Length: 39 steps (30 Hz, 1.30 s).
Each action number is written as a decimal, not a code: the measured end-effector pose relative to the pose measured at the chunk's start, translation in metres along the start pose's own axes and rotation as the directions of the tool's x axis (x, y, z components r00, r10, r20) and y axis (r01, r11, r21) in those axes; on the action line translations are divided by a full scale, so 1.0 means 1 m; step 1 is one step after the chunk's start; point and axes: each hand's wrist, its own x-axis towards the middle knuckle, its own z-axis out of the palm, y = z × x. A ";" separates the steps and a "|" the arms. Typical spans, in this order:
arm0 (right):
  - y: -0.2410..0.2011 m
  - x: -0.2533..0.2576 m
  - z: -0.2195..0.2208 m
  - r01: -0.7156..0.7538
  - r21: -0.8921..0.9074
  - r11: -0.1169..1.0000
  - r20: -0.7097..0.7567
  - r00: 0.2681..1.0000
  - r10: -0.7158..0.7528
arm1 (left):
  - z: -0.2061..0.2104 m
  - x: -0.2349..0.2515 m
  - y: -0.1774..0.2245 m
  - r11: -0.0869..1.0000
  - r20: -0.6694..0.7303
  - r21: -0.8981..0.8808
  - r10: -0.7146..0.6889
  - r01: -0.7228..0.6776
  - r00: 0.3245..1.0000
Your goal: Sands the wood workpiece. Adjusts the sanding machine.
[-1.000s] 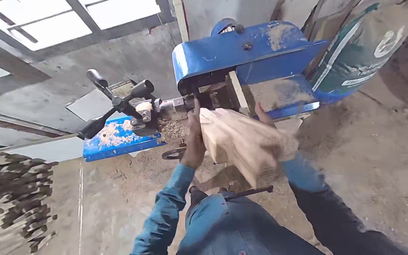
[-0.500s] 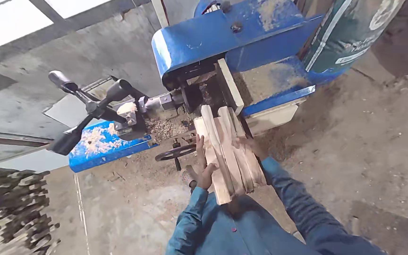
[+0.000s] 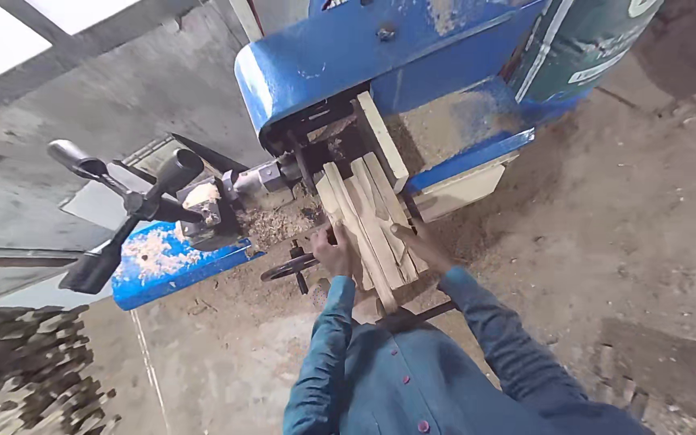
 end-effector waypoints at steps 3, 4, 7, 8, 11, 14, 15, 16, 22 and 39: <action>-0.056 -0.016 -0.005 -0.102 0.026 0.995 0.042 0.994 0.100 | -0.006 0.038 0.011 0.998 0.136 0.060 -0.018 0.010 0.991; -0.080 -0.019 -0.010 -0.170 -0.029 0.985 0.098 0.980 0.172 | -0.009 0.051 0.014 0.999 0.173 0.035 -0.025 0.019 0.985; -0.062 0.023 -0.010 0.187 -0.242 0.952 -0.057 0.977 -0.207 | -0.020 0.077 0.026 0.997 0.315 -0.027 -0.057 0.069 0.947; -0.064 0.030 -0.019 0.258 -0.323 0.910 -0.041 0.957 -0.286 | -0.029 0.078 0.034 1.000 0.356 0.003 0.014 -0.016 0.934; -0.072 -0.001 -0.035 0.366 -0.733 0.574 0.113 0.897 -0.428 | -0.049 0.052 0.057 0.884 0.545 0.151 0.299 -0.442 0.784; -0.060 -0.026 -0.030 0.414 -0.885 0.216 0.279 0.840 -0.465 | -0.034 0.003 0.075 0.686 0.689 0.223 0.392 -0.693 0.610; -0.053 -0.022 -0.024 0.437 -0.885 0.158 0.291 0.787 -0.544 | -0.024 -0.005 0.078 0.633 0.705 0.245 0.404 -0.734 0.583; -0.051 -0.015 -0.020 0.434 -0.896 0.093 0.295 0.739 -0.606 | -0.014 -0.007 0.080 0.604 0.714 0.273 0.394 -0.749 0.578; -0.097 0.018 -0.009 0.454 -0.891 -0.018 0.385 0.733 -0.560 | 0.009 0.039 0.114 0.608 0.767 0.395 0.196 -0.689 0.612; -0.049 -0.058 0.018 0.486 -0.851 0.200 0.378 0.830 -0.410 | -0.044 0.023 0.075 0.647 0.697 0.451 0.175 -0.614 0.696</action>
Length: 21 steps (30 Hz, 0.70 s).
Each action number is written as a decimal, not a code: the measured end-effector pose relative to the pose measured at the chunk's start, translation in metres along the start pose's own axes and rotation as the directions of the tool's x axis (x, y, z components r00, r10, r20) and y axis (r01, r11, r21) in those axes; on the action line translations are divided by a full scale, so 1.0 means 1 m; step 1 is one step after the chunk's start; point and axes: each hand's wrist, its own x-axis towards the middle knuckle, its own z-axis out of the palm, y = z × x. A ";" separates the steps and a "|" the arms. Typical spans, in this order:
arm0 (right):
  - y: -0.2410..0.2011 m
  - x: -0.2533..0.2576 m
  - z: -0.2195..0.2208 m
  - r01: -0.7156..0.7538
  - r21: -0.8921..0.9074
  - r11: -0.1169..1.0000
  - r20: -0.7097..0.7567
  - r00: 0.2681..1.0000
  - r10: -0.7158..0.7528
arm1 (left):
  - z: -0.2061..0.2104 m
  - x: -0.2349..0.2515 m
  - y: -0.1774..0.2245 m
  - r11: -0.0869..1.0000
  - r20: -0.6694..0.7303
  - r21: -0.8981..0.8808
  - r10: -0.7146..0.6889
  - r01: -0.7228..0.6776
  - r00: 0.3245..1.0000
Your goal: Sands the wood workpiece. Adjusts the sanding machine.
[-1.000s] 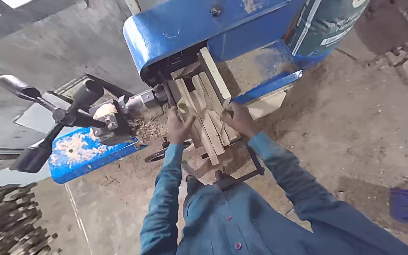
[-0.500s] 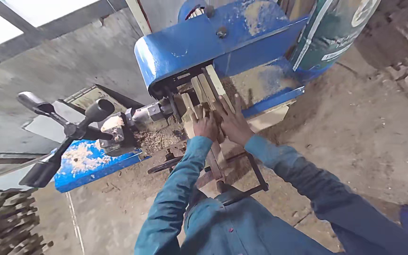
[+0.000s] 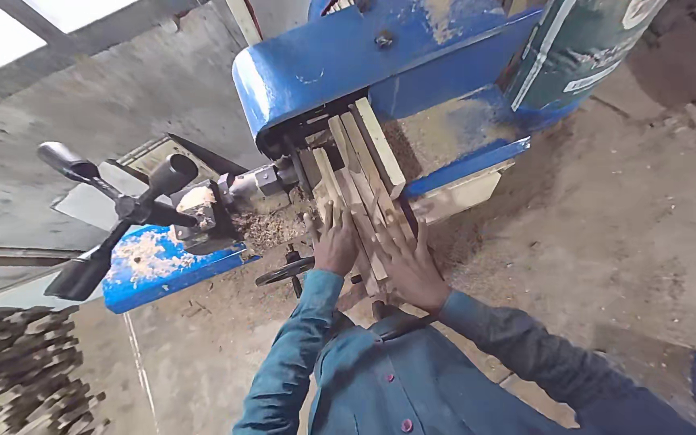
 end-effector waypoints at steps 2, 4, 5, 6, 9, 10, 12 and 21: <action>-0.012 0.005 0.008 0.026 -0.025 0.999 -0.066 0.997 -0.027 | 0.003 0.003 -0.004 0.999 0.019 -0.008 -0.037 0.037 0.999; -0.018 0.018 -0.005 0.073 -0.094 0.993 -0.035 0.996 -0.077 | -0.009 0.019 -0.005 0.997 0.046 -0.010 -0.073 0.074 0.996; -0.022 0.021 -0.013 0.117 -0.154 0.981 0.010 0.993 -0.117 | -0.016 0.030 -0.006 0.996 0.069 0.006 -0.090 0.089 0.994; -0.026 0.025 -0.018 0.157 -0.225 0.962 0.067 0.987 -0.146 | -0.023 0.041 -0.009 0.996 0.085 0.036 -0.084 0.081 0.993; -0.028 0.031 -0.018 0.217 -0.280 0.935 0.133 0.973 -0.186 | -0.041 0.074 -0.015 0.993 0.139 0.057 -0.106 0.099 0.985; -0.026 0.031 -0.016 0.199 -0.283 0.938 0.103 0.979 -0.176 | -0.042 0.081 -0.018 0.992 0.123 0.073 -0.109 0.100 0.986; -0.022 0.028 -0.009 0.134 -0.231 0.964 0.042 0.991 -0.127 | -0.044 0.092 -0.025 0.992 0.125 0.073 -0.114 0.105 0.986; -0.017 0.000 0.044 -0.179 0.285 0.942 0.074 0.984 0.165 | 0.001 0.050 -0.028 0.941 -0.201 -0.322 -0.176 0.104 0.964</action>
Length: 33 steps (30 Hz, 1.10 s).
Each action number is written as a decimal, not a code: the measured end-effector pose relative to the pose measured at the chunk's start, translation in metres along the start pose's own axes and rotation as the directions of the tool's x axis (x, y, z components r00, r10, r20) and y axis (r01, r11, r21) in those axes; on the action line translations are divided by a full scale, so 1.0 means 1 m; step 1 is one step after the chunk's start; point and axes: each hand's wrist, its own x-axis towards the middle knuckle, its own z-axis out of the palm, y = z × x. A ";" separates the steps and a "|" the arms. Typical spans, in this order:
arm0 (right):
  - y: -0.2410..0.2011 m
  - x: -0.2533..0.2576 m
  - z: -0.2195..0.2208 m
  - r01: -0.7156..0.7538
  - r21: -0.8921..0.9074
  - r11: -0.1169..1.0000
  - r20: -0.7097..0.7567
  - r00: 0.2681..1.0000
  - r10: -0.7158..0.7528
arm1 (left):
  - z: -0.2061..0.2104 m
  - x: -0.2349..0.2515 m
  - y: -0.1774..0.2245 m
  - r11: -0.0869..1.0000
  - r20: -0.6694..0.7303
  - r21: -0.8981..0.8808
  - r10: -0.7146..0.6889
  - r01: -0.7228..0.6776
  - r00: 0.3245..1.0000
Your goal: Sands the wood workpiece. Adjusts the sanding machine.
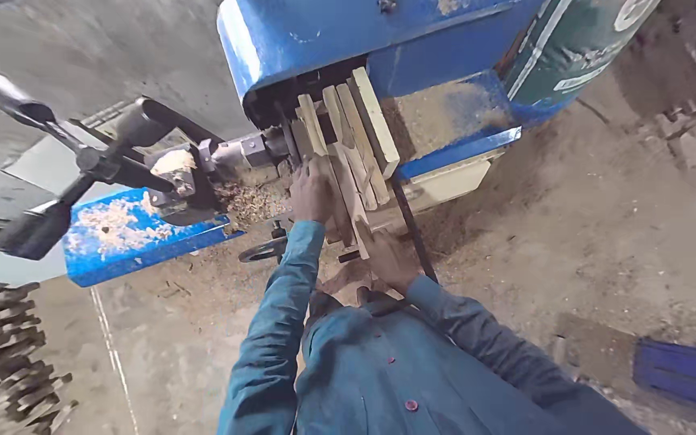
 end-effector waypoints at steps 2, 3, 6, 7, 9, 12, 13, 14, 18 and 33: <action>0.004 -0.006 0.009 0.028 0.047 0.998 -0.036 0.999 -0.026 | 0.010 -0.011 -0.002 0.997 -0.009 -0.073 -0.039 0.038 0.999; 0.005 -0.008 0.013 0.054 0.037 0.998 -0.087 0.995 -0.050 | 0.009 -0.011 -0.002 0.994 -0.012 -0.096 -0.052 0.050 0.999; 0.003 -0.004 0.011 0.081 -0.041 0.996 -0.141 0.986 -0.086 | -0.001 -0.007 0.002 0.989 0.040 -0.102 -0.103 0.107 0.994; -0.002 0.000 0.003 0.085 -0.083 0.993 -0.136 0.986 -0.096 | -0.004 -0.006 0.005 0.987 0.076 -0.090 -0.128 0.135 0.989; -0.014 0.009 -0.018 0.101 -0.190 0.977 -0.141 0.982 -0.129 | -0.008 -0.004 0.008 0.982 0.128 -0.073 -0.163 0.173 0.978; -0.026 0.012 -0.027 0.148 -0.285 0.947 -0.108 0.977 -0.185 | -0.008 -0.004 0.008 0.982 0.135 -0.063 -0.166 0.175 0.977; -0.027 0.009 -0.024 0.148 -0.265 0.953 -0.073 0.982 -0.173 | -0.007 -0.006 0.007 0.983 0.137 -0.064 -0.163 0.173 0.977; -0.026 0.006 -0.022 0.129 -0.247 0.960 -0.041 0.989 -0.144 | -0.007 -0.008 0.008 0.983 0.143 -0.059 -0.166 0.176 0.976; -0.013 0.000 -0.018 0.088 -0.233 0.968 -0.088 0.990 -0.111 | -0.018 -0.021 0.019 0.980 0.180 -0.022 -0.192 0.200 0.965; -0.002 0.008 -0.028 -0.075 0.190 0.979 0.178 0.983 0.040 | -0.017 -0.031 0.016 0.987 0.208 -0.002 -0.157 0.160 0.966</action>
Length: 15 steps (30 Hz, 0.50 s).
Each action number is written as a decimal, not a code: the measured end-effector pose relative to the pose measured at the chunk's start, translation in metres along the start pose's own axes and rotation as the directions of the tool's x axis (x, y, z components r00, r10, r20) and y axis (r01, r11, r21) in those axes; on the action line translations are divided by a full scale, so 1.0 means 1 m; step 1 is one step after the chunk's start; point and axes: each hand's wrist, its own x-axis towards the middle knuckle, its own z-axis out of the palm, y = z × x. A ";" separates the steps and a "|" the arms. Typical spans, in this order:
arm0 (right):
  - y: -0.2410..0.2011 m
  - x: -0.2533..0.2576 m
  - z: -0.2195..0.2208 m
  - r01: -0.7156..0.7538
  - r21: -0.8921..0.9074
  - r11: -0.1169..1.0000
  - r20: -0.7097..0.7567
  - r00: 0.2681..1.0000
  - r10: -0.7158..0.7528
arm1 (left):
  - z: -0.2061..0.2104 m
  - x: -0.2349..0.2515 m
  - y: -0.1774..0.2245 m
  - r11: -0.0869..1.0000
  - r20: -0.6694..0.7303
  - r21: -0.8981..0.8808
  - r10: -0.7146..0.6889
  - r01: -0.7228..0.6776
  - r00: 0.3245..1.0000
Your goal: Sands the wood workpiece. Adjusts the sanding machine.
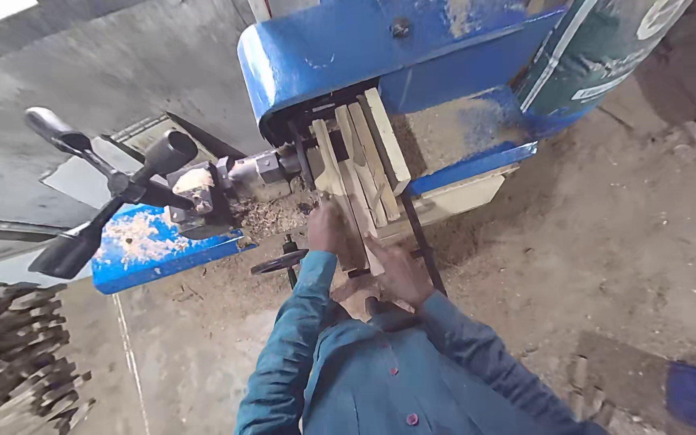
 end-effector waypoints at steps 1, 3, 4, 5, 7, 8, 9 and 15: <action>0.004 0.002 -0.004 0.033 0.019 0.999 -0.005 0.999 -0.033 | 0.001 0.003 -0.003 1.000 0.009 -0.013 0.007 -0.007 1.000; 0.012 0.002 -0.013 0.130 0.051 0.990 -0.107 0.986 -0.124 | 0.001 0.007 -0.003 1.000 0.024 0.000 0.012 -0.012 1.000; 0.011 0.001 -0.022 0.172 0.043 0.984 -0.159 0.974 -0.163 | 0.000 0.007 -0.001 1.000 0.031 0.020 0.006 -0.007 1.000; 0.007 0.002 -0.031 0.197 0.016 0.980 -0.191 0.963 -0.190 | -0.002 0.007 0.001 0.999 0.038 0.032 -0.007 0.005 0.999; -0.004 0.008 -0.045 0.168 -0.134 0.977 -0.199 0.961 -0.193 | -0.001 0.007 0.004 0.998 0.050 0.050 -0.026 0.023 0.998; -0.011 0.017 -0.048 0.134 -0.249 0.959 -0.209 0.960 -0.188 | 0.000 0.008 0.004 0.998 0.054 0.053 -0.020 0.017 0.998; -0.019 0.028 -0.051 0.106 -0.348 0.931 -0.230 0.954 -0.195 | 0.000 0.010 0.003 0.999 0.051 0.048 -0.007 0.005 0.999; -0.043 0.100 -0.068 0.092 -0.523 0.847 -0.184 0.958 -0.218 | -0.007 0.030 0.003 0.999 0.081 0.042 -0.004 0.000 0.997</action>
